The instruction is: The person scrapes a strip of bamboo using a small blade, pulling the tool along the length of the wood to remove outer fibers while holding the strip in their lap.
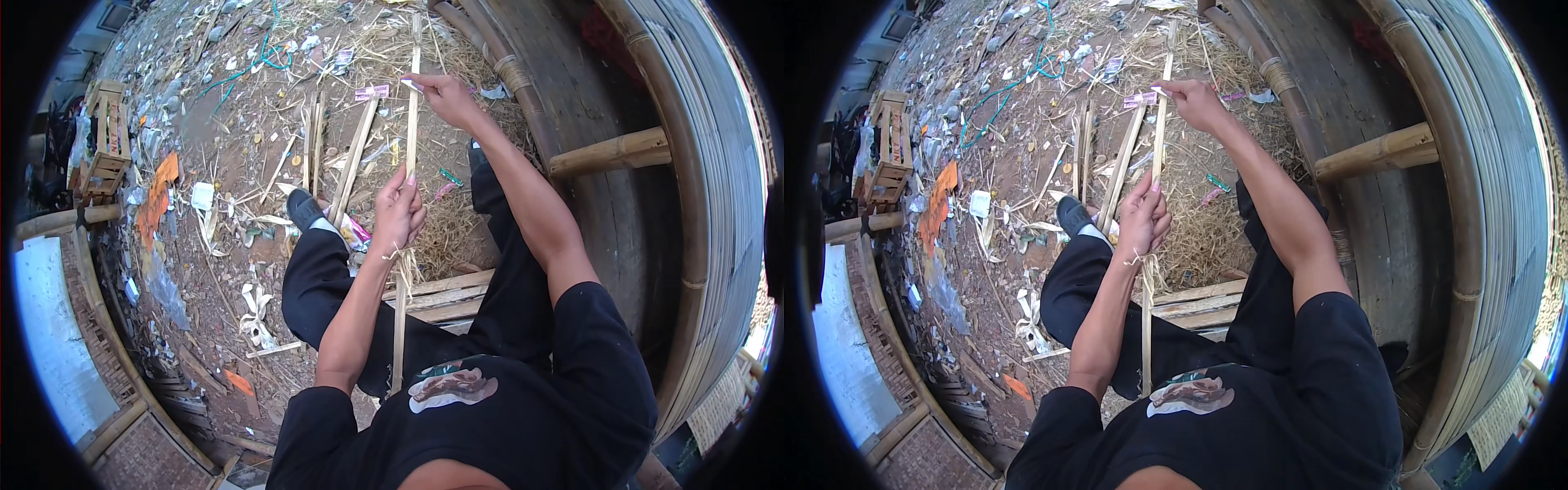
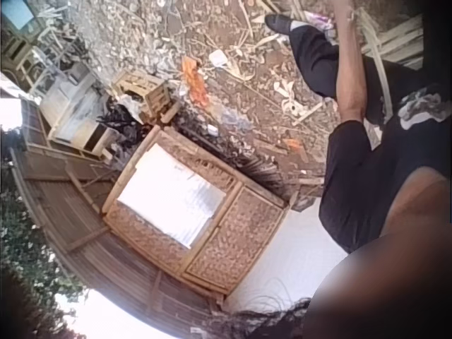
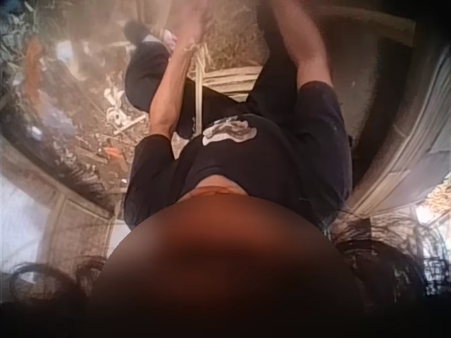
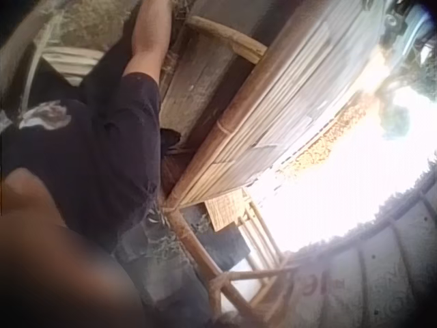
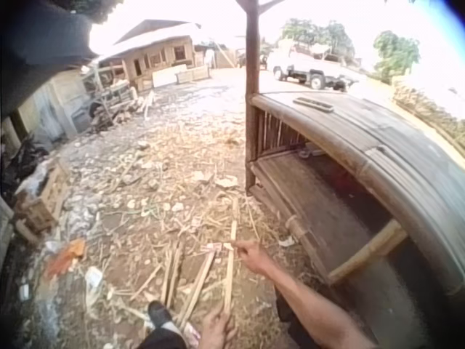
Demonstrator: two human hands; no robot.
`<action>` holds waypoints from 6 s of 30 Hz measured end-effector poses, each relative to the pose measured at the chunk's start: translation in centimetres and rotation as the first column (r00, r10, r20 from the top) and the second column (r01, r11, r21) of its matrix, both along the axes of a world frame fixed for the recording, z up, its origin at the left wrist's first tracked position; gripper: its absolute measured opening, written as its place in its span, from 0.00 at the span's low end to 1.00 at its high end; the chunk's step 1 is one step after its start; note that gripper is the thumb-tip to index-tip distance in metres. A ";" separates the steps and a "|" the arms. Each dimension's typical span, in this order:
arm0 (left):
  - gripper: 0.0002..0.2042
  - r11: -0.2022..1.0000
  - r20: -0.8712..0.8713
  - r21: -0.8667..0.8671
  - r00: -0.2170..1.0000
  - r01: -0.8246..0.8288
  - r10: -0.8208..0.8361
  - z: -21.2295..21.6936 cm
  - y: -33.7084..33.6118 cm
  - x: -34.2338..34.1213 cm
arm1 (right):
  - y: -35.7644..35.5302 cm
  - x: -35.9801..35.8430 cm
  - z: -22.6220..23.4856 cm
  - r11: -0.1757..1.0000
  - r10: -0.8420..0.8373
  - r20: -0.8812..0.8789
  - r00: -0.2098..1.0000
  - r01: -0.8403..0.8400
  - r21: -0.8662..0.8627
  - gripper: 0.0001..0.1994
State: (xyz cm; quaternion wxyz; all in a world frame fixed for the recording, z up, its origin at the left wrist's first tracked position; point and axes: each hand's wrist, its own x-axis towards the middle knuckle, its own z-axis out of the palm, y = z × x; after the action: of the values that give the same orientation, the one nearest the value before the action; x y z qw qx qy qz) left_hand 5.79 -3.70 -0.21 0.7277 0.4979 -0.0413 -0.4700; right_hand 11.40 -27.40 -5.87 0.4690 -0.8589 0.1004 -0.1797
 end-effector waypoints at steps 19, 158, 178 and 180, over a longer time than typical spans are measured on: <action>0.21 0.999 -0.051 0.041 0.999 0.021 -0.018 0.3 -0.2 0.4 | -0.1 -0.9 2.7 0.998 -0.031 -0.125 0.992 0.039 0.059 0.13; 0.30 0.966 -0.042 0.199 0.983 -0.168 0.180 1.0 1.5 5.5 | 8.4 -1.7 3.1 0.845 0.496 -0.214 0.841 -0.412 0.341 0.14; 0.31 0.972 0.037 0.126 0.980 -0.200 0.197 0.9 0.7 6.0 | 9.2 0.5 3.0 0.866 0.194 -0.039 0.980 -0.152 0.476 0.22; 0.27 0.973 0.093 0.173 0.986 -0.153 0.139 1.2 0.2 5.9 | 8.4 0.9 1.7 0.846 0.168 0.015 0.986 -0.152 0.511 0.23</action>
State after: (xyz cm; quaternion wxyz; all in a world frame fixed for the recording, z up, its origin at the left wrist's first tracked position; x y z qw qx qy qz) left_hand 11.68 -3.55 1.03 0.7102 0.5815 0.0088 -0.3966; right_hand 12.27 -19.04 -4.13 0.6914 -0.7120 0.0797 -0.0937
